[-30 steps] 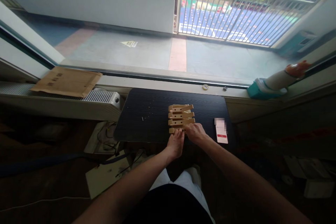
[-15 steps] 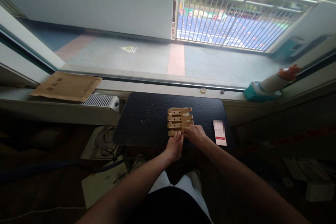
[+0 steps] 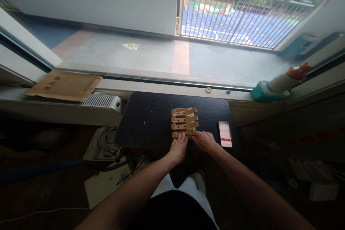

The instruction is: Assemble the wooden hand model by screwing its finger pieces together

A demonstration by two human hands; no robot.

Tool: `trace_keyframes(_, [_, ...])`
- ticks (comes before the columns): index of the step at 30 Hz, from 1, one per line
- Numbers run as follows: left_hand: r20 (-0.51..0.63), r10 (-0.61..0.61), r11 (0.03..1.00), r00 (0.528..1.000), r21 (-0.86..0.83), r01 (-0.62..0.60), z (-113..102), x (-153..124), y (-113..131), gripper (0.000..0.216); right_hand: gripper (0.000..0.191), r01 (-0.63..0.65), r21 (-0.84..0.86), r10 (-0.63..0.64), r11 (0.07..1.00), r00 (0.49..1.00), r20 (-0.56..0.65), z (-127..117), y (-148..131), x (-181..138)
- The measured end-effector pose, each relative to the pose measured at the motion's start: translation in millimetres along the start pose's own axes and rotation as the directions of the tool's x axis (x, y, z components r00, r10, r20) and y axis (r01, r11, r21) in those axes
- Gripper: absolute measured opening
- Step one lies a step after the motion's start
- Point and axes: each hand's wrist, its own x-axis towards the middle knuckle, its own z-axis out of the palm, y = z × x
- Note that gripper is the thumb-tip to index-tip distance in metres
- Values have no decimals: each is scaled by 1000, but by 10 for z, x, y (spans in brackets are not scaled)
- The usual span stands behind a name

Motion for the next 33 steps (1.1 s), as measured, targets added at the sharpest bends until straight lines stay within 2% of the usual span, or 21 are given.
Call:
trace_keyframes(6, [-23, 11, 1000, 1000, 6, -11, -15, -19, -11, 84, 27, 104, -42, -106, 994, 993, -51, -36, -42, -26])
trace_keyframes(14, [-44, 16, 1000, 999, 7, -16, -19, -47, -2, 75, 30, 162, -42, -161, 986, 987, 13, -161, -265, 100])
trace_keyframes(18, [-22, 20, 1000, 1000, -10, -20, -67, -64, 5, 70, 27, 109, -15, -108, 994, 993, 44, -215, -360, 200])
trace_keyframes(24, [-24, 20, 1000, 1000, 11, -20, -28, -43, 2, 81, 32, -77, 28, 75, 997, 995, 61, -251, -245, 261])
trace_keyframes(27, [-23, 22, 1000, 999, 18, -21, -13, -36, -11, 79, 31, -99, 39, 96, 994, 993, 68, -263, -217, 244])
trace_keyframes(30, [-7, 29, 1000, 1000, 5, -29, -19, -33, -26, 81, 31, -51, 36, 49, 998, 997, 52, -290, -200, 192])
trace_keyframes(33, [-6, 33, 999, 999, -2, -33, -25, -38, -34, 85, 27, 63, 6, -63, 998, 998, 21, -316, -185, 116])
